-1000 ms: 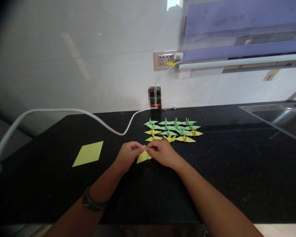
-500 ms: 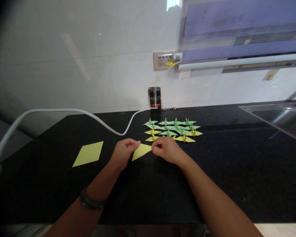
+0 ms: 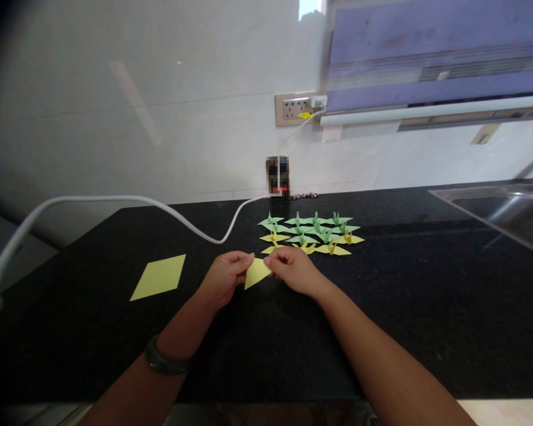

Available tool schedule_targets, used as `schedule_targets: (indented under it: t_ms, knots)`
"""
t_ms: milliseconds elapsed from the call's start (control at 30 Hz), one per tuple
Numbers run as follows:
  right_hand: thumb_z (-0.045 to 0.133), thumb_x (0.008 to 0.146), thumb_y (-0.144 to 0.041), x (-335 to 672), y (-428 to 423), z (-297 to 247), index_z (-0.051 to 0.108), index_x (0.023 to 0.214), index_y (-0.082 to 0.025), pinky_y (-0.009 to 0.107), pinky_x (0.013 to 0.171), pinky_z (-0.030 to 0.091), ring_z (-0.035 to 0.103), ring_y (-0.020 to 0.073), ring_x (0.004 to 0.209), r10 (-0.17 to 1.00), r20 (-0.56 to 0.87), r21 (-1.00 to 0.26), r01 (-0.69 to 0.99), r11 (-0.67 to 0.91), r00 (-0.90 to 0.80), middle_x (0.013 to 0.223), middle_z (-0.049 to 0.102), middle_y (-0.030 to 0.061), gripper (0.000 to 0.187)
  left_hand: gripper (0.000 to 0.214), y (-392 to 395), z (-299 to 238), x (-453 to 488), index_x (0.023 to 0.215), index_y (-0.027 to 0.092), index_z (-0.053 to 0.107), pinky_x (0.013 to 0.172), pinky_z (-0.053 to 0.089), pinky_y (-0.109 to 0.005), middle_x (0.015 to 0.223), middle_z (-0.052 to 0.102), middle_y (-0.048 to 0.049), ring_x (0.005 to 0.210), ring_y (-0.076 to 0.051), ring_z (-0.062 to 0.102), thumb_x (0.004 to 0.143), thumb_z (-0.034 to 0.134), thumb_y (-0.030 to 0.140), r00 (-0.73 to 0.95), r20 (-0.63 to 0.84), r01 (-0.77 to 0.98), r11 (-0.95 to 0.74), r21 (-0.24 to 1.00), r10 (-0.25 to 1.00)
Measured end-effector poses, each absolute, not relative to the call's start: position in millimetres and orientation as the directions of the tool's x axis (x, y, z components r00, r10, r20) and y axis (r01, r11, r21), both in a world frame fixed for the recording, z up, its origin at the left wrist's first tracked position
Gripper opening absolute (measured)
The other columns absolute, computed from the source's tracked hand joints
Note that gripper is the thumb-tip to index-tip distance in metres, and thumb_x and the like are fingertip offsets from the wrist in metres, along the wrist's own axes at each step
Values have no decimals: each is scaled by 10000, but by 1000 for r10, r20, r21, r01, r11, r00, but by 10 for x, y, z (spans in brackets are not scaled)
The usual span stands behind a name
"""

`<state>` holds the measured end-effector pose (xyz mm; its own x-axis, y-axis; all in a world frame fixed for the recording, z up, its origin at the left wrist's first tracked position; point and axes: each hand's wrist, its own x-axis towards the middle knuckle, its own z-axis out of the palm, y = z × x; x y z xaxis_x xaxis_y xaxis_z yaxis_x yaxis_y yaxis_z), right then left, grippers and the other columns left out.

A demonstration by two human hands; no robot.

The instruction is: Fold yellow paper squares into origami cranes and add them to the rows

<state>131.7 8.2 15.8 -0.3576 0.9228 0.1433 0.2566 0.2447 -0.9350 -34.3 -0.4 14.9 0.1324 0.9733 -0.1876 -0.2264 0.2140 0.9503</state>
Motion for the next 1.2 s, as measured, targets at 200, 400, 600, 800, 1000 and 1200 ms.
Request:
schedule_targets:
  t_ms: [200, 400, 600, 800, 1000, 1200]
  knots:
    - [478, 751, -373, 1318, 99, 116, 583, 674, -127, 194, 441, 361, 461, 80, 445, 949, 97, -954, 244, 175, -301, 503, 514, -9, 278, 282, -9, 120, -326, 750, 99, 603, 516, 441, -242, 630, 624, -47, 537, -125, 567, 590, 671, 321, 222, -197, -226, 247, 942, 955]
    - [487, 750, -369, 1328, 104, 120, 608, 880, -134, 203, 462, 389, 470, 73, 468, 946, 97, -977, 153, 151, -311, 609, 552, 2, 294, 279, -18, 130, -295, 763, 96, 609, 480, 419, -226, 610, 623, -41, 502, -112, 549, 604, 656, 320, 172, -189, -235, 227, 945, 967]
    - [549, 715, -257, 1353, 90, 108, 585, 1041, -192, 274, 659, 446, 559, 137, 734, 887, 276, -899, 229, 375, -370, 948, 609, 59, 335, 243, 15, 114, -286, 767, 90, 605, 477, 412, -217, 612, 625, -42, 494, -104, 544, 613, 654, 272, 89, -158, -286, 178, 941, 983]
    - [491, 744, -142, 1368, 82, 151, 563, 1079, -238, 291, 756, 431, 553, 141, 850, 770, 441, -759, 268, 594, -461, 1005, 594, 47, 355, 243, 29, 96, -284, 779, 85, 607, 514, 430, -234, 653, 638, -59, 521, -114, 562, 614, 653, 257, 111, -172, -327, 199, 924, 979]
    - [461, 766, -114, 1401, 117, 125, 581, 1055, -252, 285, 769, 426, 545, 133, 857, 717, 500, -672, 305, 675, -486, 927, 603, 41, 342, 210, 17, 101, -303, 801, 101, 603, 579, 460, -266, 686, 636, -60, 558, -124, 582, 641, 627, 235, 236, -167, -385, 250, 888, 957]
    - [451, 791, -152, 1425, 138, 96, 591, 1038, -275, 274, 744, 430, 538, 128, 848, 680, 500, -607, 343, 716, -536, 960, 577, 41, 310, 171, 32, 100, -310, 793, 99, 601, 585, 461, -261, 680, 634, -63, 565, -125, 587, 655, 610, 200, 261, -174, -416, 273, 867, 949]
